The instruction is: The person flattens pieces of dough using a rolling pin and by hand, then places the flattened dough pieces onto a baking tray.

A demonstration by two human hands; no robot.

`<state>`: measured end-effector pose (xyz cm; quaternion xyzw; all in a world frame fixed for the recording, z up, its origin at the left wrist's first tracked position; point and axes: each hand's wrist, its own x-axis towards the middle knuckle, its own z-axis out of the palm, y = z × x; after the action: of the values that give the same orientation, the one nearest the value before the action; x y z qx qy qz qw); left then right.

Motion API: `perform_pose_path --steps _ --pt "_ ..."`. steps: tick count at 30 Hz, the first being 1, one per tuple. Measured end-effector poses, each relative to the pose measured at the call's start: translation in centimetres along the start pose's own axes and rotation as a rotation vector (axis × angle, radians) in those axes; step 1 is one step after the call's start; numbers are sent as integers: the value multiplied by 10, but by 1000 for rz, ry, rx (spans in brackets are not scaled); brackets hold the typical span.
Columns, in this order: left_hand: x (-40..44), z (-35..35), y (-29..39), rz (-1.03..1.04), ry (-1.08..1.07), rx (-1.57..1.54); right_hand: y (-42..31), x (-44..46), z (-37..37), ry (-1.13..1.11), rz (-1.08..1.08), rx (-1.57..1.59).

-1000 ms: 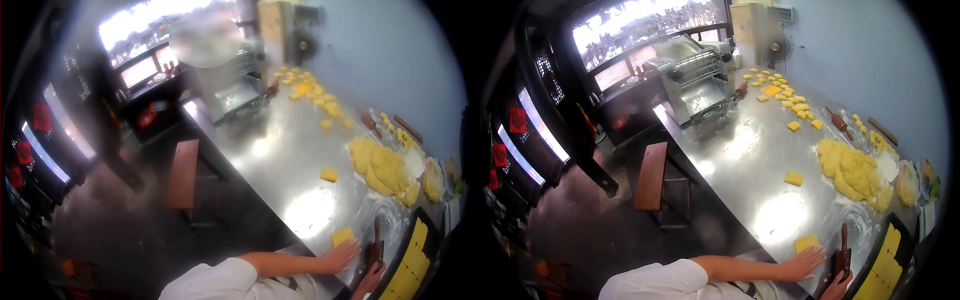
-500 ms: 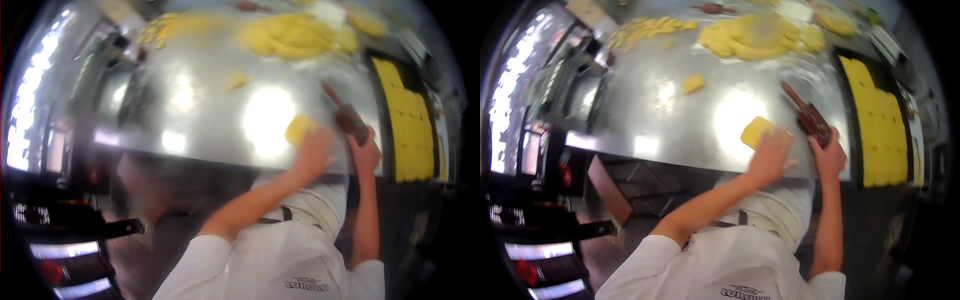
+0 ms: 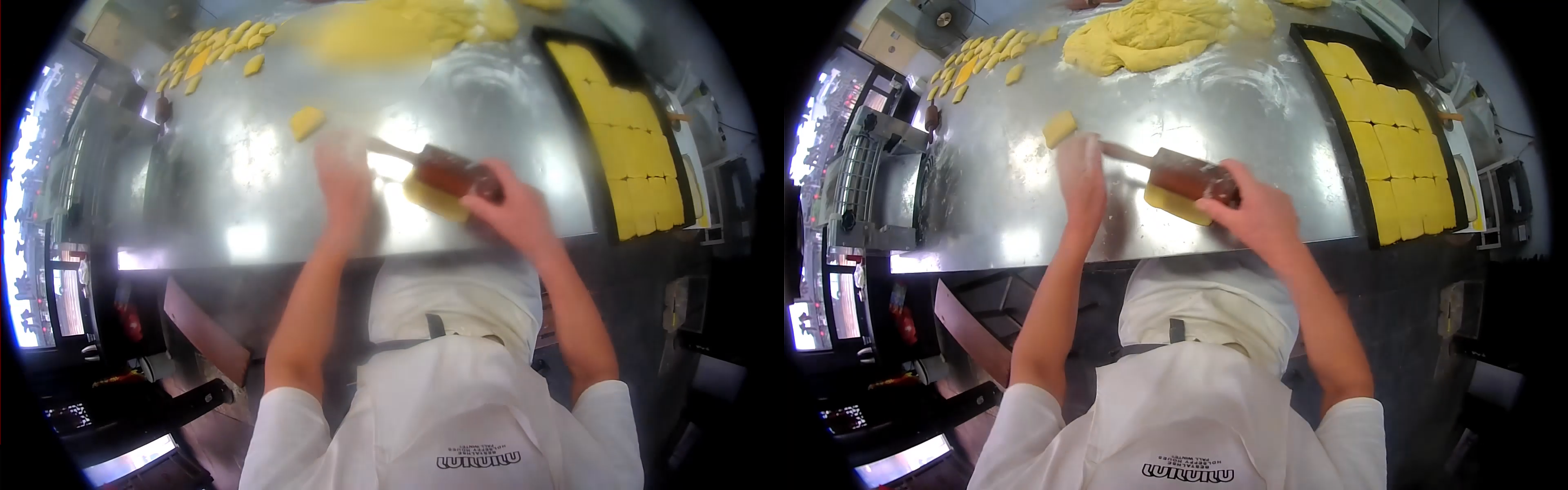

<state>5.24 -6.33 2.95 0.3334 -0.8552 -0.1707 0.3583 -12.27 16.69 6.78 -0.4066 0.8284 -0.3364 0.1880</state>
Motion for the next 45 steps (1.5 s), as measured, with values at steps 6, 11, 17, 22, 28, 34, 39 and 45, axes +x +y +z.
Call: perform_pose_path --steps 6,11,17,22,28,34,39,45 --pt "1 36 -16 18 -37 28 2 5 11 -53 44 32" --pt "-9 33 -4 -27 -77 -106 57 28 -8 230 171 246" --pt "-15 51 34 -223 -435 -24 92 14 -26 484 179 -125" --pt "-2 46 41 -295 -569 -136 98 1 -25 489 102 -257" --pt "21 6 101 14 -425 -332 95 0 -24 468 203 -286" --pt "-23 6 96 470 -426 -120 98 -2 -23 493 132 -281" --pt "-59 18 45 446 -468 -143 104 -4 -19 521 125 -316" --pt "-32 23 40 512 -592 -211 102 -1 -17 479 154 -309"
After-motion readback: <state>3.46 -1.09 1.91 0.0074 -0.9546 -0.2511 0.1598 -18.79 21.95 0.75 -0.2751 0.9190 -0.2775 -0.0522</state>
